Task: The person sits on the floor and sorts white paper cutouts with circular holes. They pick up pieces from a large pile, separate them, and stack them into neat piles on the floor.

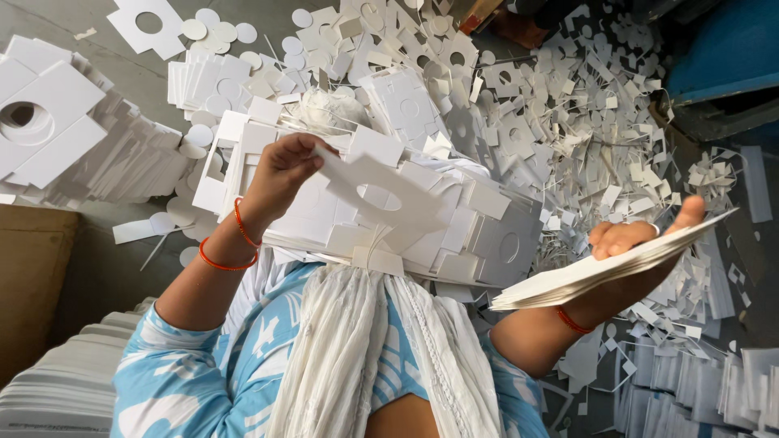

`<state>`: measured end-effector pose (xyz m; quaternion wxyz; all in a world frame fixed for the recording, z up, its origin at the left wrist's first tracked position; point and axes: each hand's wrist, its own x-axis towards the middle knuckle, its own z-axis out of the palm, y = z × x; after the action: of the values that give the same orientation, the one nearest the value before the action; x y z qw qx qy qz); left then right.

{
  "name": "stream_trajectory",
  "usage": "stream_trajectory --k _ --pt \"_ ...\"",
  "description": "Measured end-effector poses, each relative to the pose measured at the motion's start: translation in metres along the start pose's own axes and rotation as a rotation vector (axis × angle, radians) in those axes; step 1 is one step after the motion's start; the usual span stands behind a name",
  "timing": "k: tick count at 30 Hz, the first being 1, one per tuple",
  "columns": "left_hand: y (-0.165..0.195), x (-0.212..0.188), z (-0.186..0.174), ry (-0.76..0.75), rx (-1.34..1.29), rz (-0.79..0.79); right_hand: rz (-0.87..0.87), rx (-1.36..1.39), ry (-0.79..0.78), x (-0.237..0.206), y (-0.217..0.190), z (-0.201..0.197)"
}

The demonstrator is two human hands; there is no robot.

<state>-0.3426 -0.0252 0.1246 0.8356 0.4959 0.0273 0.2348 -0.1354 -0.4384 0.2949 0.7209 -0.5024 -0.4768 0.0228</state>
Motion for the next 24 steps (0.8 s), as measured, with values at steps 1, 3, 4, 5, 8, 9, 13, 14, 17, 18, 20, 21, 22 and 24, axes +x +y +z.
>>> stream_trajectory --k 1,3,4,5,8,9,13,14,17,18,20,21,22,24 --pt "0.005 0.003 0.004 -0.089 0.094 0.089 0.017 -0.041 0.042 -0.003 0.002 0.002" --pt "0.016 0.008 0.012 -0.188 0.287 0.245 0.051 -0.122 0.132 -0.010 0.012 0.004" --pt "0.023 0.009 0.015 -0.196 0.384 0.308 0.116 0.038 0.066 -0.010 0.020 0.001" --pt "0.028 0.011 0.021 -0.204 0.481 0.373 0.179 0.199 -0.002 -0.007 0.030 -0.003" --pt "0.035 0.017 0.039 -0.360 0.192 0.308 0.402 0.132 -0.193 -0.001 0.072 -0.004" --pt "0.034 0.020 0.045 -0.396 0.149 0.266 0.510 0.064 -0.155 -0.001 0.084 0.002" --pt "0.019 0.031 0.064 -0.539 -0.041 0.138 0.574 -0.001 -0.381 0.005 0.119 0.029" --pt "0.014 0.032 0.065 -0.573 -0.094 0.115 0.597 0.007 -0.379 0.006 0.120 0.033" --pt "0.001 0.036 0.055 -0.506 -0.211 0.081 0.574 0.090 -0.215 0.006 0.110 0.026" --pt "-0.003 0.036 0.049 -0.478 -0.243 0.095 0.530 0.190 -0.103 0.006 0.104 0.018" --pt "-0.010 0.036 0.035 -0.413 -0.309 0.120 0.388 0.335 -0.004 -0.001 0.089 0.002" --pt "-0.014 0.035 0.029 -0.399 -0.356 0.089 0.288 0.382 -0.020 -0.003 0.082 -0.007" --pt "-0.018 0.035 0.024 -0.383 -0.402 0.062 0.310 0.451 -0.012 -0.006 0.077 -0.013" --pt "-0.026 0.034 0.018 -0.377 -0.464 0.034 0.356 0.588 0.012 -0.012 0.066 -0.022"
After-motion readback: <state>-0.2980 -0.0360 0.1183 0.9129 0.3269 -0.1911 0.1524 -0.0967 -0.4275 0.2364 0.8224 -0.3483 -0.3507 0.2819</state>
